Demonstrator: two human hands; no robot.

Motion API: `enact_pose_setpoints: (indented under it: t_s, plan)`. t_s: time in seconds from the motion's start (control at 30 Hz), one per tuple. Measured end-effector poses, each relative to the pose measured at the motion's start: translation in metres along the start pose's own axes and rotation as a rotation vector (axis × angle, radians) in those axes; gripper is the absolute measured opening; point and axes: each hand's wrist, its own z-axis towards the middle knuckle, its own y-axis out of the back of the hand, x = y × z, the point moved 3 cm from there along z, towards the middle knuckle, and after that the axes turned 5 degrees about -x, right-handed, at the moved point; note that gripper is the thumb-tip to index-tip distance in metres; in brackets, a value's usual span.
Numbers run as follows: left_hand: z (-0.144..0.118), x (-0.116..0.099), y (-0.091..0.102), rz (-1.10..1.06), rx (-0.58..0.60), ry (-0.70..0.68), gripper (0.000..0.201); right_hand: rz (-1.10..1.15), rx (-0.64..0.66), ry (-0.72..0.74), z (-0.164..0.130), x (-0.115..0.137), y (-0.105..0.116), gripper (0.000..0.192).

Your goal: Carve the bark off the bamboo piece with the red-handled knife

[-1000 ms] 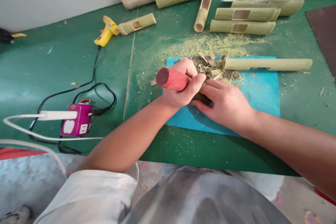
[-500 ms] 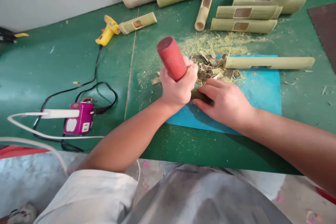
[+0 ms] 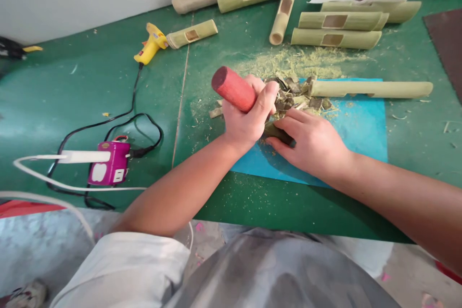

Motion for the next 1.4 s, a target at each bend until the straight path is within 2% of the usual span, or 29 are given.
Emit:
enact_pose_setpoints:
  t_s: [0.33,0.47,0.6,0.77,0.93,1.17,1.3,1.4]
  plan:
    - [0.0002,-0.0062,-0.0027,0.149,0.074,-0.040,0.048,0.005,-0.010,0.041,-0.0015,0.0004,-0.0018,0.021]
    - [-0.0021,-0.0033,0.0008,0.148,-0.015,0.019,0.059,0.008,0.017,0.010,-0.0001,-0.0021,-0.0015,0.025]
    - [-0.0001,0.0023,0.0005,0.004,-0.127,0.076,0.052,-0.009,0.043,-0.002,0.0013,-0.0027,0.0003,0.024]
    - [0.0020,-0.0010,-0.0049,-0.013,-0.041,0.108,0.047,-0.024,0.028,0.006,0.0009,-0.0013,0.0008,0.023]
    - [-0.0001,-0.0009,-0.0024,0.025,-0.008,0.134,0.043,-0.031,0.012,0.012,0.0002,-0.0022,-0.0006,0.024]
    - [0.0028,-0.0021,-0.0027,0.124,0.034,0.003,0.043,-0.044,-0.003,0.007,-0.0017,0.0017,0.0008,0.024]
    - [0.0026,-0.0045,-0.0036,0.100,-0.019,0.070,0.053,-0.025,0.025,-0.006,-0.0013,0.0025,0.0016,0.026]
    - [0.0028,-0.0024,-0.0019,0.004,-0.107,0.088,0.051,-0.032,0.031,-0.009,-0.0003,0.0017,0.0021,0.025]
